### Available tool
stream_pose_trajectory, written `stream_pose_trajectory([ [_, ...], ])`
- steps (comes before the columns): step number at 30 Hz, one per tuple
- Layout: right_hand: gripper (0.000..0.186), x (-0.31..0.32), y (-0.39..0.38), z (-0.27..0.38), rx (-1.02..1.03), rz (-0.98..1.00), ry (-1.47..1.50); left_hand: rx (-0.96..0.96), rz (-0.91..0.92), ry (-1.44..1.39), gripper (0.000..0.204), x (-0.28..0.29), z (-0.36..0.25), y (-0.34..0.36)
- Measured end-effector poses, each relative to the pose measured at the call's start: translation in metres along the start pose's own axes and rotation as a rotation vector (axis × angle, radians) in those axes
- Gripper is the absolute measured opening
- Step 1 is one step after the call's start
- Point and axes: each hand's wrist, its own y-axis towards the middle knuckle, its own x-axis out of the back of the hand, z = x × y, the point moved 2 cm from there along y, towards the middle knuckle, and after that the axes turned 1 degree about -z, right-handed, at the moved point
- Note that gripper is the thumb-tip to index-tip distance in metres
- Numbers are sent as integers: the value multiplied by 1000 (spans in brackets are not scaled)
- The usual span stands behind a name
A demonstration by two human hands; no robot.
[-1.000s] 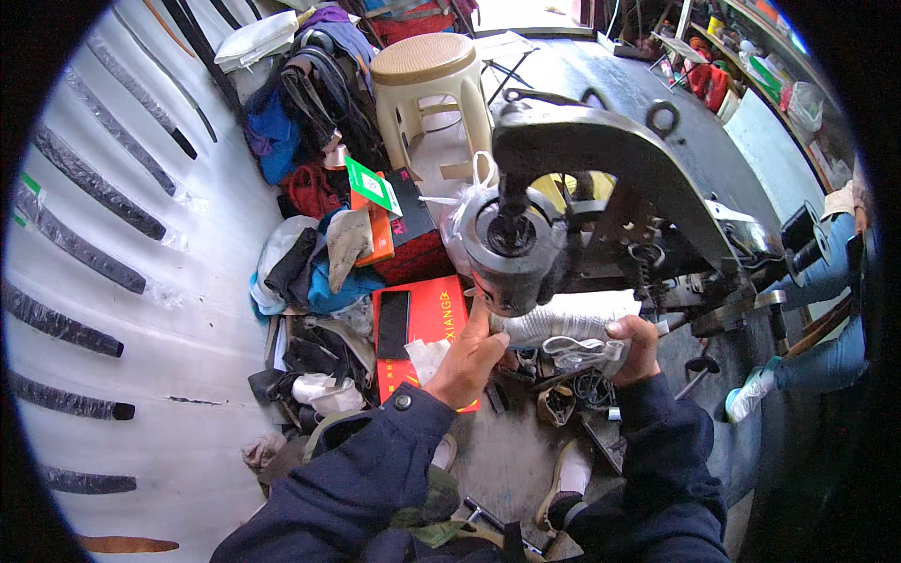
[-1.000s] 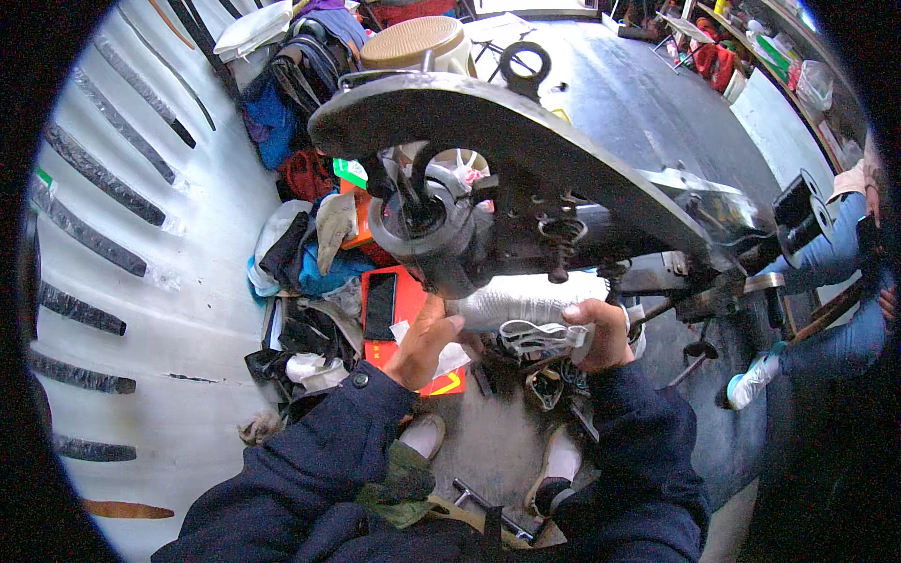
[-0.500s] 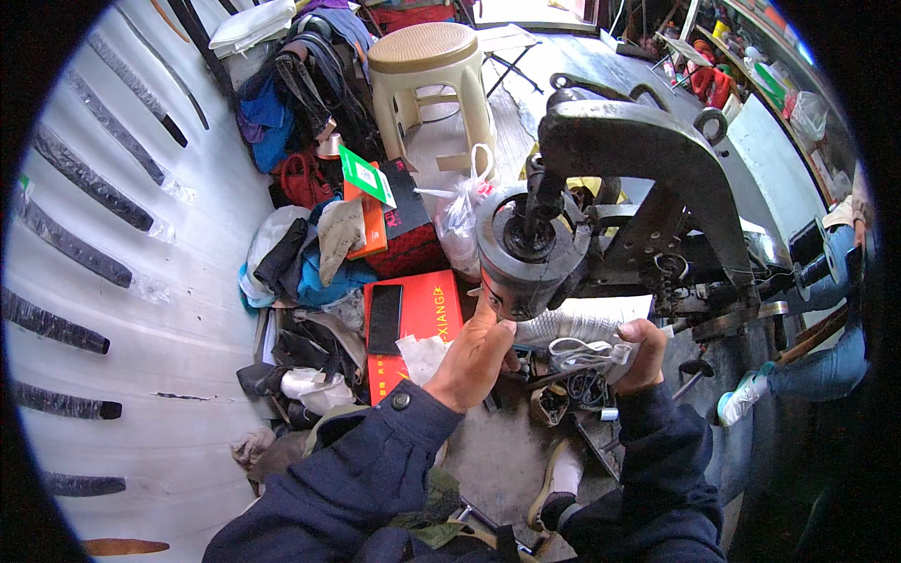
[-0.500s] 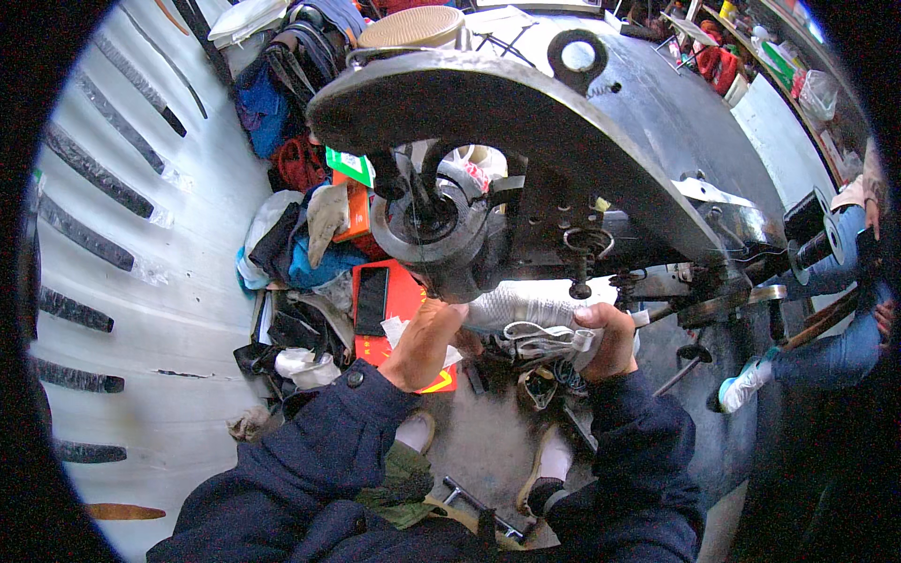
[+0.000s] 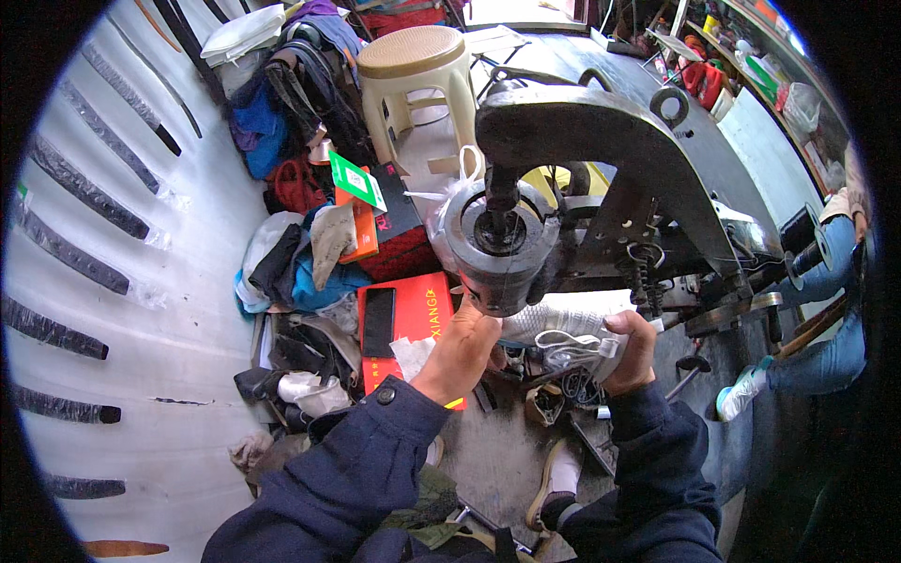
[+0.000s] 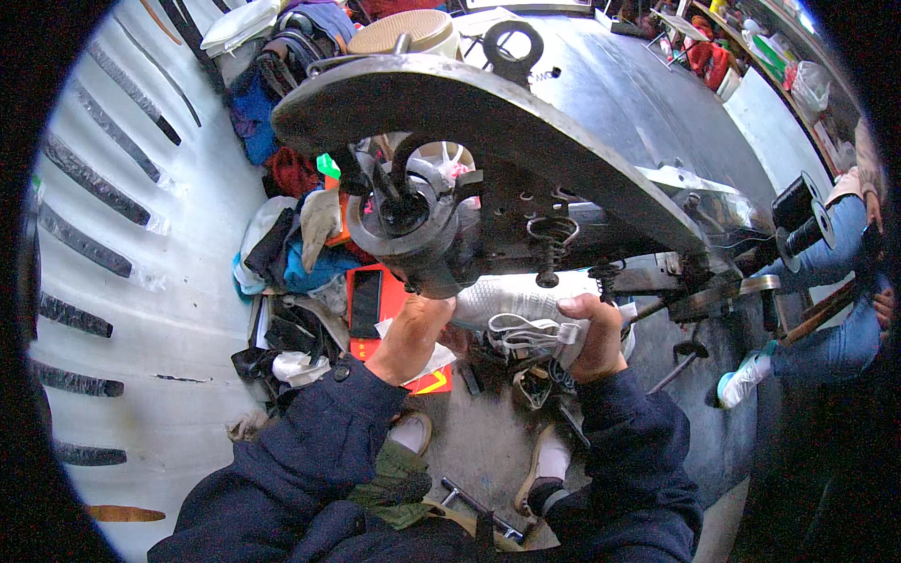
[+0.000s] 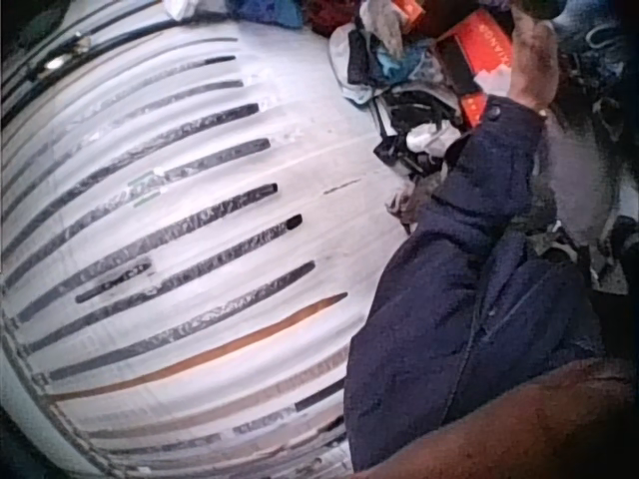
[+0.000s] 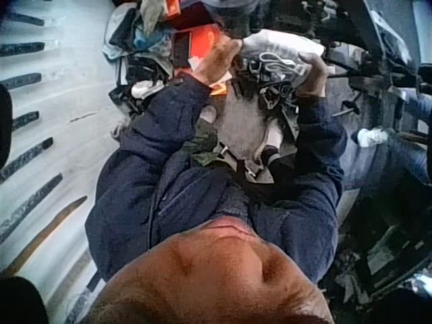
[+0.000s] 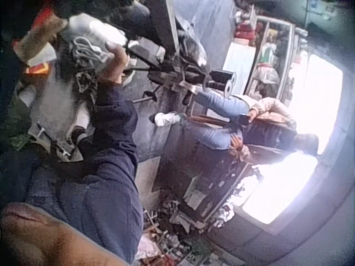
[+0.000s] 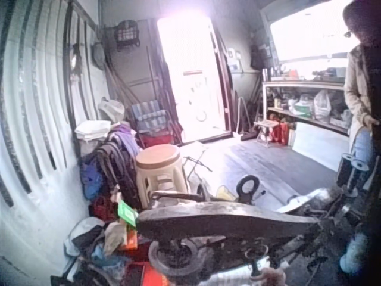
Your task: The person positions a white and blue sneaker on a sewing machine and stitches along the upper. They adjust the shoe and thread, then use shears to cut the thread before continuing to sew.
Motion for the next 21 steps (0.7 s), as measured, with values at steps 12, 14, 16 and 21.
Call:
stream_pose_trajectory([
  [12, 57, -6, -3, 5, -77, -16, 7, 11, -3, -40, 47, -1, 5, 2],
  [14, 56, -6, -3, 9, -108, -13, 11, -10, -11, -41, 50, -1, 6, 3],
  [16, 55, -8, -3, 13, -126, 10, -39, -85, -29, 48, 52, -1, 5, 3],
  [21, 56, -14, -1, 20, -180, 59, -94, -116, -47, 66, 56, -2, 5, 3],
])
